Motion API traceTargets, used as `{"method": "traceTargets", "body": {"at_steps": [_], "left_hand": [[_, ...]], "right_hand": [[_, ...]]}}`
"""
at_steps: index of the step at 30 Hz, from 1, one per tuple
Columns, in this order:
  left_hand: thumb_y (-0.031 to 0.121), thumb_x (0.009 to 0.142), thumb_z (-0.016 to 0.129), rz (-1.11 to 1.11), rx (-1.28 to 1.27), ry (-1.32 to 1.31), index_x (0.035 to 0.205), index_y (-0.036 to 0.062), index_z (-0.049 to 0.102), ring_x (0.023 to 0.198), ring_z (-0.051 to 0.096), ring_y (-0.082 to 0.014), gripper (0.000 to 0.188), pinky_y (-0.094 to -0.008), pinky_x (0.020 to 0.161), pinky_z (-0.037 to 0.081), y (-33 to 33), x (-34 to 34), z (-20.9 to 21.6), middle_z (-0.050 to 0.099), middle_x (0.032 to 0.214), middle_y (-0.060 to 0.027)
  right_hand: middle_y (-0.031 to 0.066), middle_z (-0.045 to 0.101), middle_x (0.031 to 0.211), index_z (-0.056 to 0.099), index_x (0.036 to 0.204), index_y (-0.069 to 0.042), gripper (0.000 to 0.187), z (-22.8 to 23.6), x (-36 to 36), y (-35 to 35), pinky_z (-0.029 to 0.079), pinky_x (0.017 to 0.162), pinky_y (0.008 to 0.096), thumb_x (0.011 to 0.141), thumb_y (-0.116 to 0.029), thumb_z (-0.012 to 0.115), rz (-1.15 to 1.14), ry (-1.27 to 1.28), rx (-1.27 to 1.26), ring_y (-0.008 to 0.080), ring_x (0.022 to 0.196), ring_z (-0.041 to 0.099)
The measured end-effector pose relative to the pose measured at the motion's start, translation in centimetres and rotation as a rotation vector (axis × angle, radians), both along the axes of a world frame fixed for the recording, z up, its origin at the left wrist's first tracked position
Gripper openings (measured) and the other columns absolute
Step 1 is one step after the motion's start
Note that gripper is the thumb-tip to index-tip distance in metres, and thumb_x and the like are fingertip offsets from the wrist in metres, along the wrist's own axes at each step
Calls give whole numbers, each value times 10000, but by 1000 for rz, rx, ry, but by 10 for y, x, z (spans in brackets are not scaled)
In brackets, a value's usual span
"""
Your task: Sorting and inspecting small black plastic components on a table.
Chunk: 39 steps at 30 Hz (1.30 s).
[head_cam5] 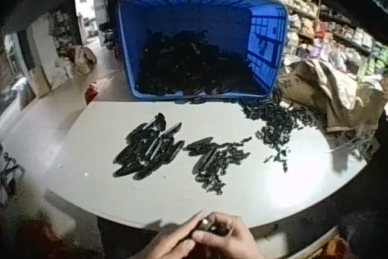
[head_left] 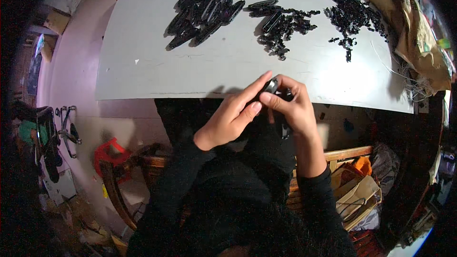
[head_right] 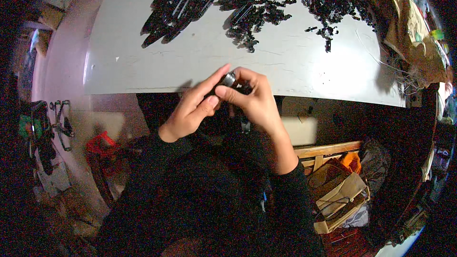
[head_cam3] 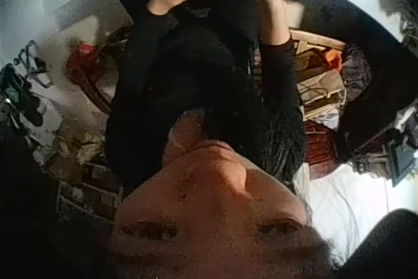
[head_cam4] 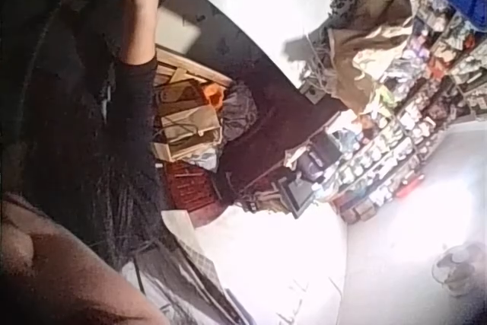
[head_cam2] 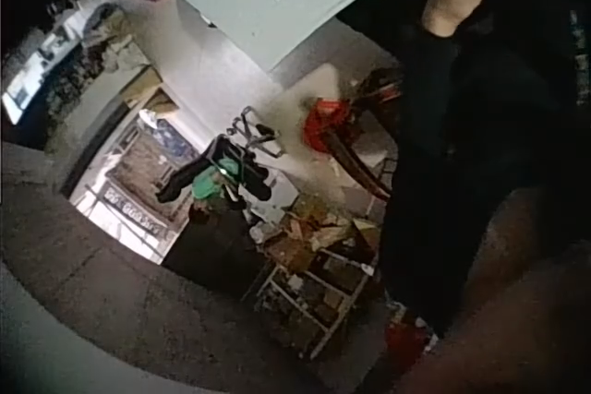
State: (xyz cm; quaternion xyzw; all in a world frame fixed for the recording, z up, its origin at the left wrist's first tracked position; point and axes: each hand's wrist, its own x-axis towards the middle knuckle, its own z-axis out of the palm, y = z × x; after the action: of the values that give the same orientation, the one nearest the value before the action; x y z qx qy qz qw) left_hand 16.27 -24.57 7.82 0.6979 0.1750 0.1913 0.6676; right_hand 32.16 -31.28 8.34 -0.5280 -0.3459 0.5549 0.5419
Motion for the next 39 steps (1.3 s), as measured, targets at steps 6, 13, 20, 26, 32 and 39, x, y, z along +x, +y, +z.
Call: {"method": "traceTargets", "body": {"at_steps": [6,13,20,26,32,39], "left_hand": [[127,825,601,-143,366,283,1311,92,429,933,575,-288,517,-356,839,447,22,-26,3,573,1004,-139],[114,787,615,653,943,309,1091,56,535,924,531,-284,319,-377,766,456,101,2,-26,519,981,-124],[156,716,701,726,1253,640,910,53,500,909,487,-280,298,-387,768,445,112,23,-31,489,978,-97],[123,776,651,764,1088,357,958,36,477,839,538,-293,266,-382,726,440,99,12,-50,556,897,-104],[150,947,418,617,-147,-147,1103,47,429,657,465,-86,187,-251,569,416,65,12,-25,508,827,-39],[237,970,395,454,-311,-174,1271,65,364,651,468,-53,348,-171,546,391,33,16,-7,515,904,-15]], "right_hand": [[62,591,907,578,957,26,241,-28,-11,-28,427,757,267,807,-141,663,218,-314,145,125,867,536],[100,599,847,613,886,-26,105,-20,39,39,467,595,296,795,-3,565,-318,-1135,225,233,689,597],[139,578,827,596,840,-18,104,-28,52,56,471,633,368,737,-7,609,-199,-1374,97,315,707,587],[137,570,779,582,831,6,98,-32,55,48,469,596,345,738,24,606,-259,-1262,167,300,672,582],[84,590,806,554,872,-3,71,-21,39,32,443,556,251,842,-60,584,-513,-1030,191,142,650,573],[23,562,916,560,1002,-11,187,-17,-11,28,412,730,228,848,-110,598,-197,-119,231,97,820,518]]}}
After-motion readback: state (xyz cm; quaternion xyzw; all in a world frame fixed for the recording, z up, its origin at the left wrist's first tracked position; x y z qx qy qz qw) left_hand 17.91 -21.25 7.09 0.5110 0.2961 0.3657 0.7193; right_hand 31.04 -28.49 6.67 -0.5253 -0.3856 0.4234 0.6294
